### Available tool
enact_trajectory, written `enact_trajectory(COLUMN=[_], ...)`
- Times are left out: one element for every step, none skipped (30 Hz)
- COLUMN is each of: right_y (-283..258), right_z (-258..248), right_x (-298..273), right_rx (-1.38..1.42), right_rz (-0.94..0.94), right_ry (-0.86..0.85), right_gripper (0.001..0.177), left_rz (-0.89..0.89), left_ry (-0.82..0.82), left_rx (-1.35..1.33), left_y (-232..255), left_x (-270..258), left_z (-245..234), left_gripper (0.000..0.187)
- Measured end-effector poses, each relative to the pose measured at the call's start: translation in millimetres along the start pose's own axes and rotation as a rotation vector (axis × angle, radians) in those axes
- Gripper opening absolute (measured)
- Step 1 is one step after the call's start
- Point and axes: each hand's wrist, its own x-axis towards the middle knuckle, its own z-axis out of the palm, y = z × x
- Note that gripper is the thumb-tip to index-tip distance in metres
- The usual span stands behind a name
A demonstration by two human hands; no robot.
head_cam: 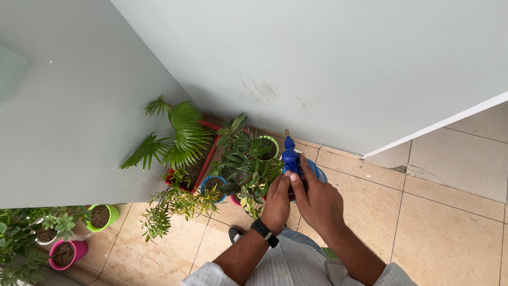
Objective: The person assembles a blue handheld garden sprayer by screwing the pump head onto the bottle and tightening the nozzle. They then repeatedly pump the handle to pressurize the device while standing among potted plants.
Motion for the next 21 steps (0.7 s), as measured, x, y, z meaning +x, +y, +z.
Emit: enact_trajectory(right_y=[-1,-2,-3,-4,-3,-2,0,2,3,4,6,6,7,7,8,8,8,6,4,3,2], right_z=[-2,-3,-4,-4,-4,-3,-2,0,2,3,3,3,3,2,1,-2,-5,-8,-11,-16,-20], right_x=[0,1,2,1,-1,-3,-6,-8,-8,-8,-7,-7,-6,-4,-2,1,6,12,16,20,25], right_rx=[-0.034,-0.068,-0.101,-0.102,-0.106,-0.110,-0.094,-0.078,-0.061,-0.048,-0.035,-0.023,0.032,0.086,0.140,0.167,0.194,0.222,0.237,0.252,0.266], right_rz=[0.012,0.024,0.036,0.032,0.027,0.023,-0.021,-0.064,-0.108,-0.103,-0.099,-0.095,-0.094,-0.093,-0.093,-0.151,-0.208,-0.265,-0.325,-0.385,-0.443], right_ry=[-0.014,-0.028,-0.040,-0.041,-0.043,-0.045,-0.004,0.038,0.082,0.079,0.075,0.071,0.090,0.108,0.125,0.190,0.252,0.313,0.322,0.330,0.338], right_gripper=[0.070,0.070,0.070,0.069,0.067,0.066,0.062,0.059,0.057,0.055,0.054,0.052,0.047,0.042,0.039,0.035,0.035,0.039,0.040,0.043,0.046], left_rz=[-0.008,-0.015,-0.020,-0.025,-0.014,-0.004,0.004,0.025,0.046,0.068,0.057,0.046,0.038,0.052,0.068,0.083,0.079,0.075,0.070,0.074,0.077], left_ry=[0.001,-0.001,-0.005,-0.009,-0.005,-0.001,0.004,0.027,0.050,0.072,0.087,0.102,0.117,0.111,0.106,0.101,0.081,0.061,0.043,0.040,0.035], left_rx=[-0.024,-0.031,-0.038,-0.044,-0.041,-0.039,-0.038,0.013,0.065,0.117,0.121,0.125,0.129,0.084,0.039,-0.007,0.013,0.033,0.054,0.078,0.102], left_y=[0,0,1,2,4,5,6,6,8,9,11,12,15,18,21,25,29,33,37,41,44], left_x=[0,1,2,4,6,8,8,9,10,11,11,11,12,13,15,16,17,18,19,19,20], left_z=[0,0,0,-1,-2,-3,-5,-6,-8,-9,-10,-10,-10,-10,-10,-9,-11,-14,-16,-16,-16], left_gripper=[0.049,0.048,0.048,0.048,0.048,0.048,0.049,0.049,0.050,0.051,0.050,0.049,0.048,0.046,0.045,0.044,0.044,0.044,0.044,0.045,0.046])
